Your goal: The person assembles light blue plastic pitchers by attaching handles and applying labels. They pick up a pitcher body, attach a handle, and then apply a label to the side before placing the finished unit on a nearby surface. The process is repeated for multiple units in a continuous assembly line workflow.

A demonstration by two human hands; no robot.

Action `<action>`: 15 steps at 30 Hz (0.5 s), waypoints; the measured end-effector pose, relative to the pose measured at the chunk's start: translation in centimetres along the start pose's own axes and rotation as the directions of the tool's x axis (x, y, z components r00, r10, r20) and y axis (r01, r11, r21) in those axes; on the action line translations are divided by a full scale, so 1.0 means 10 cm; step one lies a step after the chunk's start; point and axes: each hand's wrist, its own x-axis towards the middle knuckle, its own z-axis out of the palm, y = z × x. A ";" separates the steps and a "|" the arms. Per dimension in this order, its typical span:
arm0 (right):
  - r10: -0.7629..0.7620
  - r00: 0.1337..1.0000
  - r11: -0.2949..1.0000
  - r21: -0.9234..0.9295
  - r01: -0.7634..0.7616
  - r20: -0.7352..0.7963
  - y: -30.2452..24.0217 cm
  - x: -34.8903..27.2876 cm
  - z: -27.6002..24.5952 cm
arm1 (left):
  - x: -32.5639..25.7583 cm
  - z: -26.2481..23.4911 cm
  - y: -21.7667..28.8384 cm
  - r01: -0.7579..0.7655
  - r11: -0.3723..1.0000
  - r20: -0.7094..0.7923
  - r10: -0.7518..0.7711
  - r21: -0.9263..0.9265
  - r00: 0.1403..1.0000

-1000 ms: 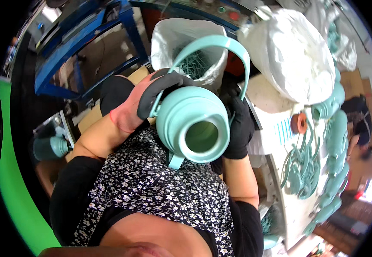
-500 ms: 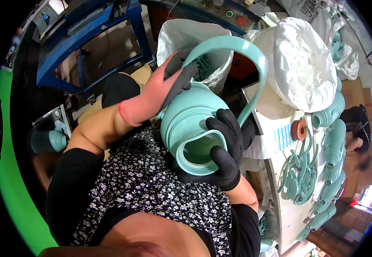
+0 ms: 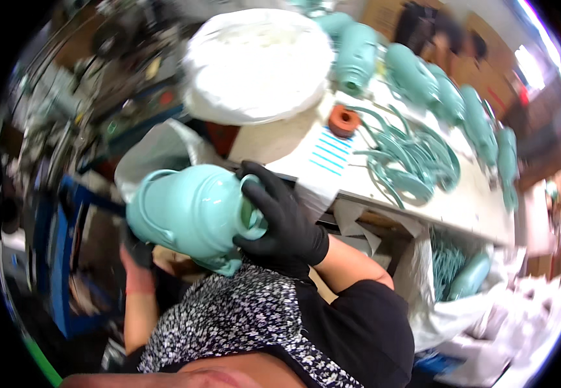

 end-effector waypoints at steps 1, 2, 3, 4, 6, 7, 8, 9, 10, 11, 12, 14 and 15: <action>0.181 0.983 0.981 -0.071 -0.180 0.013 0.06 -0.13 -0.18 | -0.02 0.12 0.14 -0.272 0.916 0.082 0.259 0.297 0.962; 0.374 0.925 0.917 -0.121 -0.379 -0.066 0.14 -0.25 -0.39 | -0.17 0.57 0.56 -0.353 0.900 0.087 0.342 0.257 0.936; 0.515 0.804 0.857 0.187 -0.480 -0.297 0.33 -0.38 -0.41 | -0.22 0.80 0.75 -0.382 0.919 0.232 0.394 -0.098 0.889; 0.700 0.615 0.690 0.566 -0.451 -0.363 0.42 -0.53 -0.60 | -0.26 1.02 0.91 -0.312 0.844 0.335 0.475 -0.437 0.814; 0.775 0.502 0.472 0.880 -0.056 -0.384 0.76 -0.66 -0.99 | -0.31 1.31 1.02 -0.495 0.843 0.344 0.537 -0.209 0.770; 0.809 0.438 0.351 0.920 0.176 -0.392 0.92 -0.74 -1.18 | -0.27 1.34 0.98 -0.586 0.810 0.466 0.531 -0.032 0.708; 0.796 0.429 0.386 0.904 0.183 -0.427 1.07 -0.78 -1.36 | -0.23 1.39 0.92 -0.677 0.724 0.585 0.495 0.132 0.643; 0.783 0.425 0.417 0.890 0.182 -0.454 1.22 -0.78 -1.53 | -0.23 1.45 0.85 -0.636 0.756 0.588 0.448 0.152 0.673; 0.811 0.316 0.466 0.871 0.157 -0.492 1.41 -0.76 -1.73 | -0.20 1.38 0.73 -0.549 0.818 0.570 0.372 0.171 0.732; 0.830 0.207 0.505 0.856 0.114 -0.517 1.61 -0.70 -1.92 | -0.19 1.31 0.65 -0.432 0.886 0.526 0.290 0.169 0.800; 0.803 0.157 0.576 0.816 0.046 -0.575 1.86 -0.66 -2.17 | -0.18 1.28 0.58 -0.302 0.941 0.490 0.193 0.153 0.850; 0.732 0.049 0.680 0.724 -0.116 -0.680 2.35 -0.58 -2.67 | -0.17 1.24 0.46 -0.272 0.928 0.444 0.137 0.256 0.886; 0.721 0.030 0.677 0.695 -0.239 -0.692 2.54 -0.57 -2.85 | -0.17 1.21 0.41 -0.253 0.919 0.416 0.112 0.303 0.902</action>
